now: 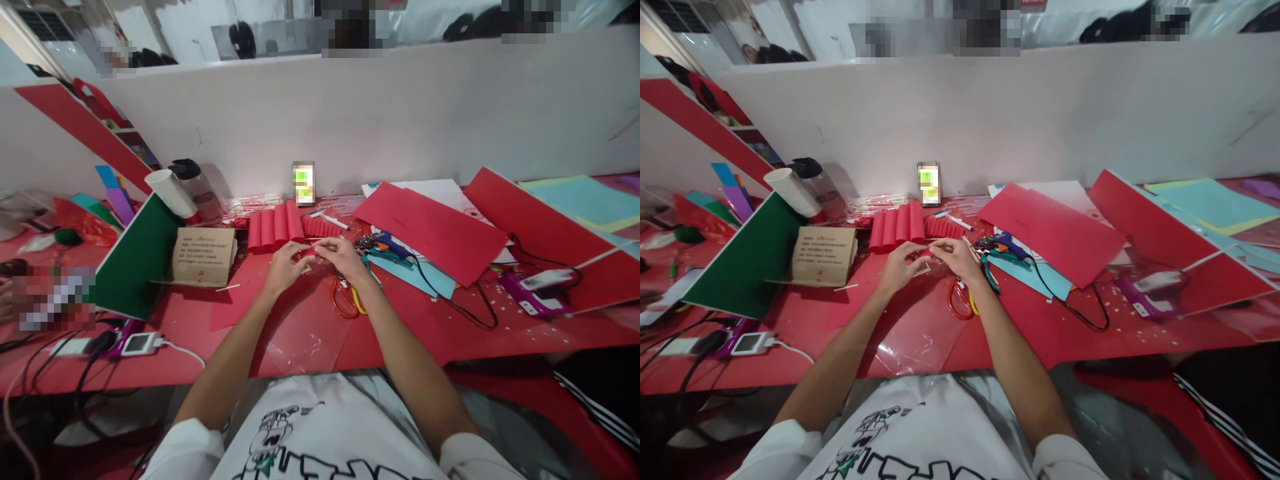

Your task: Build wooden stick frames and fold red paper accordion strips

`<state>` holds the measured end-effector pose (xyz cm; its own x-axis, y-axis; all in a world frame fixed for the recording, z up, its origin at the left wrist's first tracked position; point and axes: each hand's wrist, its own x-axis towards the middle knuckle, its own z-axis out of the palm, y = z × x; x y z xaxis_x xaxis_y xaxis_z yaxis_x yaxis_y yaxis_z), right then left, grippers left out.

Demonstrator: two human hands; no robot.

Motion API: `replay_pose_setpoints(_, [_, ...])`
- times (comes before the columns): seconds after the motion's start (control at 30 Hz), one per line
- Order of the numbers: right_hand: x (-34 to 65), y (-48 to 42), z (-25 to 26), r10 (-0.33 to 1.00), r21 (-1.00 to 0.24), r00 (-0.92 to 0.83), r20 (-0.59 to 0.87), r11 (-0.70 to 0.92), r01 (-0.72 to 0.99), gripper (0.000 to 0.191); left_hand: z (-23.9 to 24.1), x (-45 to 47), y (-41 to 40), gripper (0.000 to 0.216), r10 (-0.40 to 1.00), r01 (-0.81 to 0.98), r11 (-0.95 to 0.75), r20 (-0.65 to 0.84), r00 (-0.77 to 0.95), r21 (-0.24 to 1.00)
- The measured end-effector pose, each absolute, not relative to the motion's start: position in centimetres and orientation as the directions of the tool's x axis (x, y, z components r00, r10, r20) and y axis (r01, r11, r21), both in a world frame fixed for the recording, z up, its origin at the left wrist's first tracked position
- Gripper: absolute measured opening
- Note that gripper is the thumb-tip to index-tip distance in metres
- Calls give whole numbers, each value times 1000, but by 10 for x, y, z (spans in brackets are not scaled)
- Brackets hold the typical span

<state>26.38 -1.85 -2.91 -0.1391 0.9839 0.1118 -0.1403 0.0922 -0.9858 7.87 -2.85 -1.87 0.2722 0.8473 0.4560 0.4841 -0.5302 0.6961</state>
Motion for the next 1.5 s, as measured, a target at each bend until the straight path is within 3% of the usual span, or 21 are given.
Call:
replay_pose_setpoints(0.3, [265,-20,-26,973,-988,-188,137,119,-102,31,-20,80,-27,26,874,487,-484,421,241,727])
replay_pose_setpoints(0.47, [268,-22,-22,932,-964,-257,254,265,8,36,-23,77,-23,25,896,412,-444,392,209,796])
replay_pose_setpoints(0.63, [267,-23,-19,901,-913,-232,366,396,97,26,-22,75,-21,30,921,283,-375,321,220,883])
replay_pose_setpoints(1.0, [262,-27,-15,878,-884,-201,434,459,95,20,-22,77,-21,29,928,247,-357,312,204,901])
replay_pose_setpoints(1.2, [264,-22,-20,904,-909,-134,407,415,35,19,-18,78,-24,33,905,194,-411,374,202,891])
replay_pose_setpoints(1.5, [261,-22,-21,947,-952,-99,305,302,-41,24,-14,76,-25,34,940,154,-320,294,170,935])
